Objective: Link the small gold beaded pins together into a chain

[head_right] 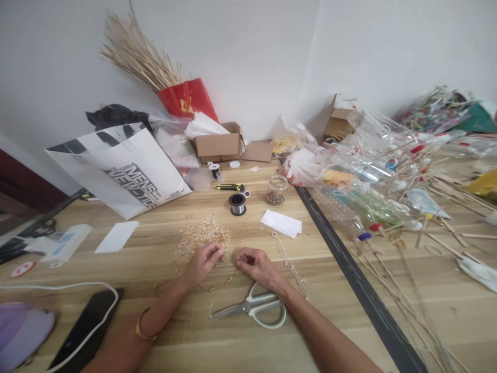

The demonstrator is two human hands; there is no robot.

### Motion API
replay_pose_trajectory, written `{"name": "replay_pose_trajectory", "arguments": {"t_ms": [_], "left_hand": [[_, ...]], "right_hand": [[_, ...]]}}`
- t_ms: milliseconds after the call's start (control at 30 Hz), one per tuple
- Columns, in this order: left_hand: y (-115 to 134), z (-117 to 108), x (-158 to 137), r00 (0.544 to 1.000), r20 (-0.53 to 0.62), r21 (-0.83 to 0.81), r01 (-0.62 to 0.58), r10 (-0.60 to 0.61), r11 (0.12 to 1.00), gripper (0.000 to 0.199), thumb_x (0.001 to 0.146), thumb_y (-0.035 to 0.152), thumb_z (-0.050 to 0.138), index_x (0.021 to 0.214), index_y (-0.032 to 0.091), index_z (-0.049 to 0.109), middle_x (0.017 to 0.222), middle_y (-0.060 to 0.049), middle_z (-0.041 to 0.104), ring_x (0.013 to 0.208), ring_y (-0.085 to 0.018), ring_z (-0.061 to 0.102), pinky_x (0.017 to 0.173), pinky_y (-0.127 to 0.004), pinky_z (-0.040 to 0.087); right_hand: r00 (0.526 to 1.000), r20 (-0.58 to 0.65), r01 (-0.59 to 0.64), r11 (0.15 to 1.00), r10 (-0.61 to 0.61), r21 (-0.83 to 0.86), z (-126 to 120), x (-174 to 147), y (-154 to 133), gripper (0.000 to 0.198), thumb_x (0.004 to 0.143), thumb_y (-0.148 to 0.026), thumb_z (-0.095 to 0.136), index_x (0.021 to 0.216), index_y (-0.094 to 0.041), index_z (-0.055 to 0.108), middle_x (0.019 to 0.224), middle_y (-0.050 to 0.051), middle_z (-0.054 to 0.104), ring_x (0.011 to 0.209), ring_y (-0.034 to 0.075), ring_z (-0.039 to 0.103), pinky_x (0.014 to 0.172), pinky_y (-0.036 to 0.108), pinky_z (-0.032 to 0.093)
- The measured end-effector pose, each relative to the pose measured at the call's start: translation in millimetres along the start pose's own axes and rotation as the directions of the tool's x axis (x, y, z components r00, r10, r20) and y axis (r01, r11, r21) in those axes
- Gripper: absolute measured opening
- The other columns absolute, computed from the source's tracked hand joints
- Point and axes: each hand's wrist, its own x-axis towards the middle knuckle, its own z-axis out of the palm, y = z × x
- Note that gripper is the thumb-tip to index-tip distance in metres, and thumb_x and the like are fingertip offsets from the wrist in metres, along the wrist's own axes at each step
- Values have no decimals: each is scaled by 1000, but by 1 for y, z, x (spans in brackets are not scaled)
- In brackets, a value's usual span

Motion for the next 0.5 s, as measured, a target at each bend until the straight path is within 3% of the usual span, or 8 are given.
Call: {"name": "replay_pose_trajectory", "arguments": {"t_ms": [500], "left_hand": [[-6, 1, 0, 1000, -3, -8, 0, 0, 1000, 27, 88, 35, 43, 71, 17, 52, 67, 0, 56, 66, -14, 54, 65, -24, 40]], "right_hand": [[1000, -17, -6, 999, 5, -34, 0, 0, -8, 7, 74, -18, 55, 76, -14, 59, 63, -3, 50, 57, 9, 41, 53, 20, 31]]}}
